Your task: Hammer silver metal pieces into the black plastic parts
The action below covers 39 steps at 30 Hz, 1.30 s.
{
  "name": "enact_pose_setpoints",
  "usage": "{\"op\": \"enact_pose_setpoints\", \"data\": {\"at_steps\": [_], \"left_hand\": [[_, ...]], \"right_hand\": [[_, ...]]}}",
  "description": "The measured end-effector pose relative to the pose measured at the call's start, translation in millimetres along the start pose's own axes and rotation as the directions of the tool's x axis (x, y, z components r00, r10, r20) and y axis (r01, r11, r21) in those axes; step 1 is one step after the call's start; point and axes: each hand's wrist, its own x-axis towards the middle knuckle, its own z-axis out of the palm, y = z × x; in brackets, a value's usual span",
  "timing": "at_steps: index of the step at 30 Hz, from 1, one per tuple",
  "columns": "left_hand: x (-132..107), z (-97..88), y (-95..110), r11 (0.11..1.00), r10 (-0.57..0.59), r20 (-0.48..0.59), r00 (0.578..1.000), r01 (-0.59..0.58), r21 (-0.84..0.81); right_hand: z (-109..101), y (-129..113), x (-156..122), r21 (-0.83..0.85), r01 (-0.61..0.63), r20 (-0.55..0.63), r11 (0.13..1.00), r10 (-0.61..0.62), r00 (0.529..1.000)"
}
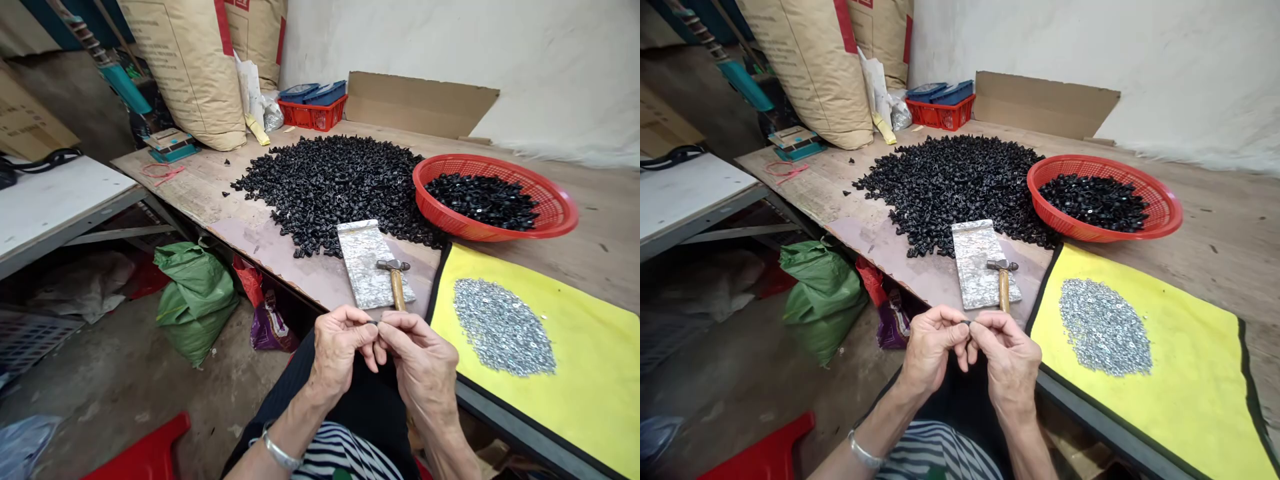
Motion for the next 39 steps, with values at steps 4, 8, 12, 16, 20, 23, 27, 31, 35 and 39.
{"op": "enact_pose_setpoints", "data": {"at_steps": [4, 8, 12, 16, 20, 23, 27, 31, 35, 39], "left_hand": [[11.9, -8.1, 10.0, 0.998, 0.007, -0.056, 0.998, -0.003, 0.056], [29.7, -18.2, 15.4, 0.994, 0.013, -0.115, 0.993, 0.0, 0.113], [49.0, -20.5, 13.7, 0.984, -0.003, -0.16, 0.987, 0.031, 0.173], [62.6, -16.9, 12.1, 0.974, -0.028, -0.222, 0.975, 0.076, 0.214], [67.0, -13.0, 10.8, 0.96, -0.048, -0.289, 0.956, 0.124, 0.249], [66.9, -12.6, 9.1, 0.952, -0.052, -0.322, 0.945, 0.144, 0.269], [65.8, -14.8, 7.6, 0.958, -0.059, -0.328, 0.943, 0.146, 0.247], [65.9, -15.3, 8.9, 0.953, -0.071, -0.337, 0.939, 0.163, 0.254], [66.6, -13.9, 11.0, 0.946, -0.084, -0.354, 0.931, 0.186, 0.264], [66.3, -13.5, 10.7, 0.944, -0.098, -0.359, 0.928, 0.201, 0.262]], "right_hand": [[-11.8, -9.8, 9.4, -0.37, 0.075, -0.028, 0.926, -0.092, 0.995], [-26.1, -7.0, 24.6, -0.913, 0.164, 0.035, 0.373, -0.33, 0.943], [-28.8, -2.8, 36.4, -0.987, 0.082, 0.06, 0.135, -0.164, 0.985], [-28.0, -10.5, 38.1, -0.677, -0.261, -0.142, 0.688, 0.226, 0.964], [-32.8, -15.9, 27.9, -0.01, -0.57, 0.089, 0.822, 0.568, 0.818], [-37.7, -13.9, 17.9, 0.092, -0.657, 0.103, 0.748, 0.65, 0.753], [-44.1, -10.6, 4.3, -0.162, -0.503, -0.07, 0.849, 0.499, 0.864], [-50.8, -7.8, -6.1, -0.659, -0.122, -0.042, 0.742, 0.126, 0.991], [-54.3, 1.9, -7.4, -0.873, 0.178, 0.09, 0.454, -0.209, 0.974], [-52.4, 2.6, -7.8, -0.921, 0.323, 0.226, 0.216, -0.376, 0.898]]}}
